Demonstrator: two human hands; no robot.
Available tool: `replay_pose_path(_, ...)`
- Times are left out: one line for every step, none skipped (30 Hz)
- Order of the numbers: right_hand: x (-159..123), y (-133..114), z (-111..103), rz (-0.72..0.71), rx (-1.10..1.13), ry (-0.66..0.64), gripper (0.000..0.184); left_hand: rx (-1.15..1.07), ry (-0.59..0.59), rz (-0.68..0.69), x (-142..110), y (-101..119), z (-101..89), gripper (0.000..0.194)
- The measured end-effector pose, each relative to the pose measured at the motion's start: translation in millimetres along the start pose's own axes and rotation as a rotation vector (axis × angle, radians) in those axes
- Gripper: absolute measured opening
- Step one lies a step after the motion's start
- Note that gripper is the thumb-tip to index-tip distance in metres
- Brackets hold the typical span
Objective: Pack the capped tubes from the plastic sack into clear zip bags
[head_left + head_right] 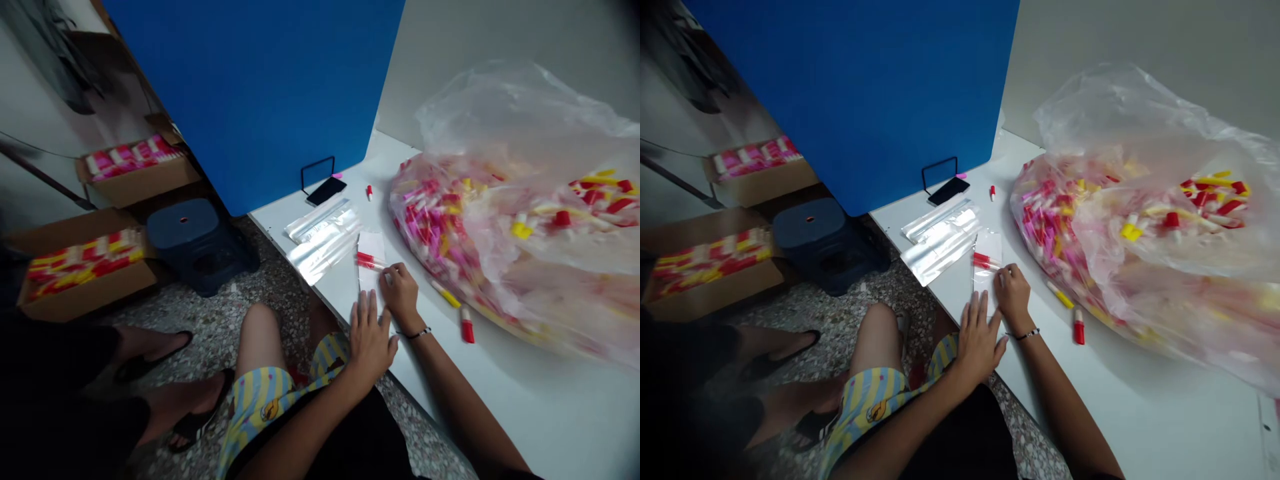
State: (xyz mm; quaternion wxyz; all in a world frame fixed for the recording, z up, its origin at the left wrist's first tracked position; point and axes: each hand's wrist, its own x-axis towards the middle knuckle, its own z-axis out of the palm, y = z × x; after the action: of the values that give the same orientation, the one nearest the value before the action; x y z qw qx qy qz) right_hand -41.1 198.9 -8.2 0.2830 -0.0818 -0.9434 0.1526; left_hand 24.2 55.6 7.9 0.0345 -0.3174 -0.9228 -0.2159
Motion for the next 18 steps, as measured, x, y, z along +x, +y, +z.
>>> replay_pose_path(-3, -2, -2, -0.051, -0.039, -0.007, 0.018, -0.002, 0.013, -0.019, -3, 2, 1.6, 0.055)
replay_pose_path(-6, -3, -4, -0.094, -0.077, -0.015, 0.019, -0.009, 0.025, -0.035, -6, 4, 3.3, 0.052)
replay_pose_path(-9, -4, -6, -0.126, -0.108, -0.029, 0.02, -0.018, 0.035, -0.049, -9, 5, 5.0, 0.05)
replay_pose_path(-11, -5, -8, -0.144, -0.129, -0.05, 0.019, -0.027, 0.044, -0.06, -12, 6, 6.6, 0.049)
replay_pose_path(-14, -6, -9, -0.151, -0.137, -0.077, 0.018, -0.035, 0.051, -0.069, -14, 7, 8.1, 0.049)
replay_pose_path(-15, -7, -10, -0.147, -0.132, -0.104, 0.017, -0.039, 0.054, -0.079, -16, 7, 9.4, 0.049)
replay_pose_path(-17, -7, -10, -0.134, -0.119, -0.129, 0.017, -0.04, 0.057, -0.089, -17, 7, 10.5, 0.051)
replay_pose_path(-18, -7, -10, -0.118, -0.101, -0.149, 0.018, -0.037, 0.057, -0.098, -17, 8, 11.3, 0.052)
replay_pose_path(-18, -7, -10, -0.103, -0.084, -0.164, 0.018, -0.029, 0.058, -0.103, -18, 8, 12.0, 0.053)
replay_pose_path(-18, -7, -9, -0.091, -0.073, -0.175, 0.019, -0.018, 0.059, -0.102, -18, 8, 12.4, 0.053)
replay_pose_path(-17, -8, -8, -0.084, -0.071, -0.184, 0.02, -0.005, 0.06, -0.095, -18, 8, 12.7, 0.054)
replay_pose_path(-17, -8, -8, -0.083, -0.078, -0.194, 0.021, 0.011, 0.062, -0.084, -18, 8, 12.9, 0.054)
replay_pose_path(-16, -8, -8, -0.085, -0.092, -0.204, 0.021, 0.026, 0.064, -0.073, -18, 8, 12.9, 0.054)
replay_pose_path(-15, -9, -8, -0.084, -0.111, -0.21, 0.021, 0.04, 0.065, -0.064, -19, 8, 12.9, 0.054)
replay_pose_path(-15, -9, -8, -0.083, -0.127, -0.211, 0.02, 0.052, 0.065, -0.06, -19, 8, 12.8, 0.055)
replay_pose_path(-15, -9, -8, -0.085, -0.133, -0.209, 0.02, 0.063, 0.066, -0.059, -19, 8, 12.6, 0.055)
replay_pose_path(-15, -9, -8, -0.09, -0.128, -0.203, 0.02, 0.072, 0.066, -0.057, -19, 8, 12.4, 0.056)
replay_pose_path(-15, -9, -8, -0.098, -0.114, -0.195, 0.021, 0.081, 0.066, -0.056, -19, 8, 12.0, 0.055)
